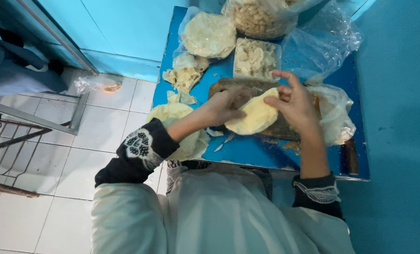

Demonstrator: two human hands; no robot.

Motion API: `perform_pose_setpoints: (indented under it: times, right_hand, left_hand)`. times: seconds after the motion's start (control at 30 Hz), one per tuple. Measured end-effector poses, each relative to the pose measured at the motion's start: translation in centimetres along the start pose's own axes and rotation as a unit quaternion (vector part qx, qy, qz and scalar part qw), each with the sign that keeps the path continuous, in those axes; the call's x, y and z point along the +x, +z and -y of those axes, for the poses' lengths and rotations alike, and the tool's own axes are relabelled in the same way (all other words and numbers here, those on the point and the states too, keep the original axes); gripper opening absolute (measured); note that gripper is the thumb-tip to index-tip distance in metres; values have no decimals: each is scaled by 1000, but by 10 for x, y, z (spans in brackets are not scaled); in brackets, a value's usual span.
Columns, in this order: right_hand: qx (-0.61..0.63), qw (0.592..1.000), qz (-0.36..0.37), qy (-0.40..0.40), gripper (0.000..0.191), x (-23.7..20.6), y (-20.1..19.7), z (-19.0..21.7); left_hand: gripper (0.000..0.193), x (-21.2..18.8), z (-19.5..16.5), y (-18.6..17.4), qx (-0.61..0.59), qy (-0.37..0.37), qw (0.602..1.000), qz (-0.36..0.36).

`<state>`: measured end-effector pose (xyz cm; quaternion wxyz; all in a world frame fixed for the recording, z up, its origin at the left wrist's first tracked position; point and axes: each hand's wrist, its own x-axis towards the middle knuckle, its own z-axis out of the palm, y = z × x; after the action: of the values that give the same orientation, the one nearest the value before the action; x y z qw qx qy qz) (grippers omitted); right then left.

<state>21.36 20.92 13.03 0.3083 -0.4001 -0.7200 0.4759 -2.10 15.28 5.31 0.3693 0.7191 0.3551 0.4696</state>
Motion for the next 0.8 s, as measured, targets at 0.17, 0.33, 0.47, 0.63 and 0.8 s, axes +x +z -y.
perform_pose_setpoints:
  times: [0.17, 0.33, 0.47, 0.63, 0.8]
  right_hand:
    - [-158, 986, -61, 7, 67, 7, 16, -25]
    - [-330, 929, -151, -68, 54, -13, 12, -19]
    - [-323, 891, -287, -141, 35, -61, -31, -21]
    - [-484, 788, -375, -60, 35, -142, -98, -59]
    - [-523, 802, -286, -32, 46, -179, -109, -111]
  left_hand:
    - [57, 3, 7, 8, 228, 32, 973, -35]
    - [36, -6, -13, 22, 436, -99, 894, 20]
    - [54, -20, -24, 27, 509, 118, 852, 5]
    - [61, -36, -27, 44, 507, 97, 852, 85]
    - [74, -41, -28, 49, 533, 88, 837, 91]
